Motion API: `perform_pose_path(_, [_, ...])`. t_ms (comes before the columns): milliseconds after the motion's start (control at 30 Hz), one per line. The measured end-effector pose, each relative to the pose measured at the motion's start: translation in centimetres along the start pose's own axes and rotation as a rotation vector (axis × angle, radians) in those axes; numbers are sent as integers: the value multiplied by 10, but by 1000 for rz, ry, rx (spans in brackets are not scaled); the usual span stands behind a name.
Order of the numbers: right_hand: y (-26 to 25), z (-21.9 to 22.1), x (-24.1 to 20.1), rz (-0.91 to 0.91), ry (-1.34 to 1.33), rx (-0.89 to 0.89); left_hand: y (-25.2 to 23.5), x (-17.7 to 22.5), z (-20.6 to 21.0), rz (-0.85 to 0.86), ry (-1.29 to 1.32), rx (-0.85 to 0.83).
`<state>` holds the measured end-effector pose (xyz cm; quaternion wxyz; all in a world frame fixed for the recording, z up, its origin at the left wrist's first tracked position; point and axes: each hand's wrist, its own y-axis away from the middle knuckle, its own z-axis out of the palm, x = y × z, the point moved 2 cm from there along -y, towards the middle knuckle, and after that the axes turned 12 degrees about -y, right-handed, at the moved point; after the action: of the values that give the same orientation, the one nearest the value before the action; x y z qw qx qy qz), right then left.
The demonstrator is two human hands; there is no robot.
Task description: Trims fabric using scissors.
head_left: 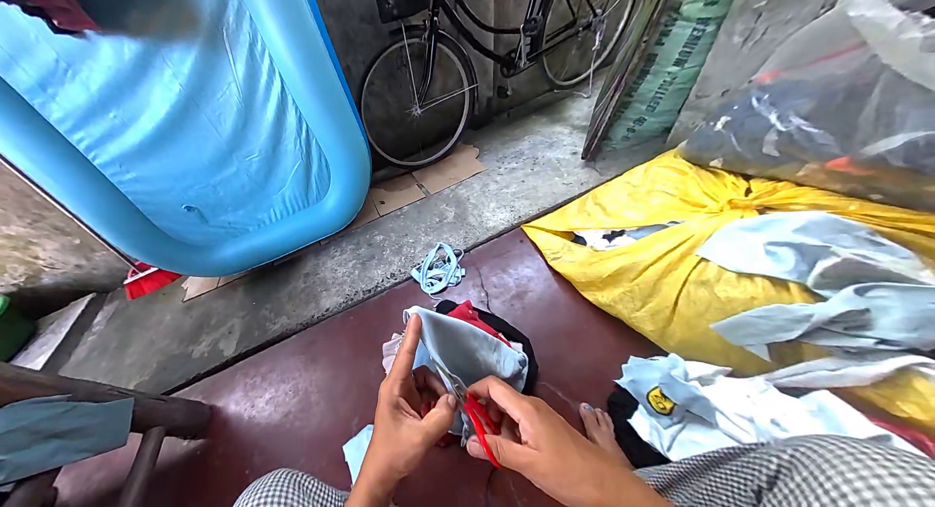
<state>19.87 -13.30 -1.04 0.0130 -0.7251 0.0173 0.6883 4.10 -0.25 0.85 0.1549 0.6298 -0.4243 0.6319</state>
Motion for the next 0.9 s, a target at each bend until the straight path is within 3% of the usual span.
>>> perform_pose_path(300, [-2, -4, -1, 4, 120, -6, 6, -1, 6, 27, -63, -27])
perform_pose_path(533, [-2, -2, 1, -15, 8, 50, 6, 0, 7, 18, -41, -2])
perform_pose_path(733, [-2, -3, 1, -16, 200, 90, 3, -8, -2, -15, -1, 196])
perform_pose_path(900, [-1, -2, 5, 51, 323, 61, 0, -11, -7, -173, 94, 354])
